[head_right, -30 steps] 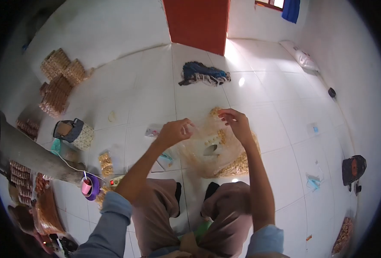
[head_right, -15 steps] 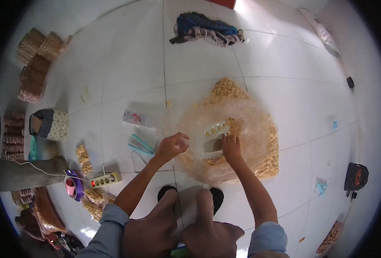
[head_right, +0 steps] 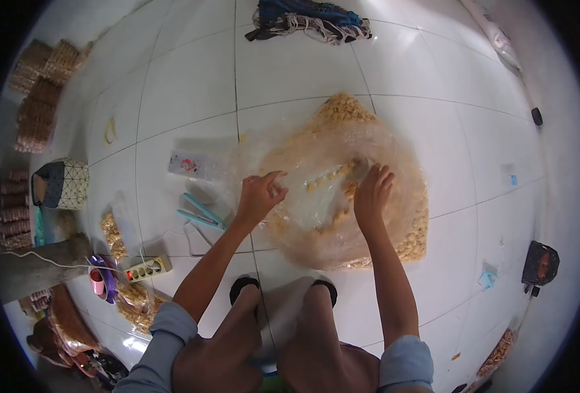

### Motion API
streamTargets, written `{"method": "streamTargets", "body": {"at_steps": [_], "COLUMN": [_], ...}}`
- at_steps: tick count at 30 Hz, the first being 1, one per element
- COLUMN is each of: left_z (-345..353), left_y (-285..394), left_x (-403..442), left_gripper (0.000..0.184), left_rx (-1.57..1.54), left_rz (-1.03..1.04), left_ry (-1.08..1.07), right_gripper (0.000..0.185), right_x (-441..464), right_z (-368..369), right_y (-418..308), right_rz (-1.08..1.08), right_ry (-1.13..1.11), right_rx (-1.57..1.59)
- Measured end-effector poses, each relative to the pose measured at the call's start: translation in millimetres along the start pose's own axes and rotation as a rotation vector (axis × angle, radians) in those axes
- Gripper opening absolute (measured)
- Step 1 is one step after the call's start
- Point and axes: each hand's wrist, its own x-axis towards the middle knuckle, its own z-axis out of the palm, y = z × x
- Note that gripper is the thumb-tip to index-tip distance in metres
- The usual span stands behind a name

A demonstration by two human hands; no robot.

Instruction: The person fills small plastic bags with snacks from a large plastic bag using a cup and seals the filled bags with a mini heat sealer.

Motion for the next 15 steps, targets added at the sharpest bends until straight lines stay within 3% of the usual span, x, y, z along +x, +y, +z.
{"method": "streamTargets", "body": {"at_steps": [8, 15], "left_z": [3.7, 5.7], "left_y": [-13.0, -14.2], "left_x": [25.7, 27.8], "left_gripper": [0.035, 0.032], "left_rx": [-0.033, -0.083], "left_rz": [-0.022, 0.009], "left_ry": [0.019, 0.056], "right_gripper": [0.063, 0.063], "right_x": [37.2, 58.8], "right_z": [20.4, 26.3], "right_y": [-23.3, -40.4], "right_rz": [0.029, -0.097], "right_ry": [0.029, 0.069], "right_rx": [0.312, 0.335]}}
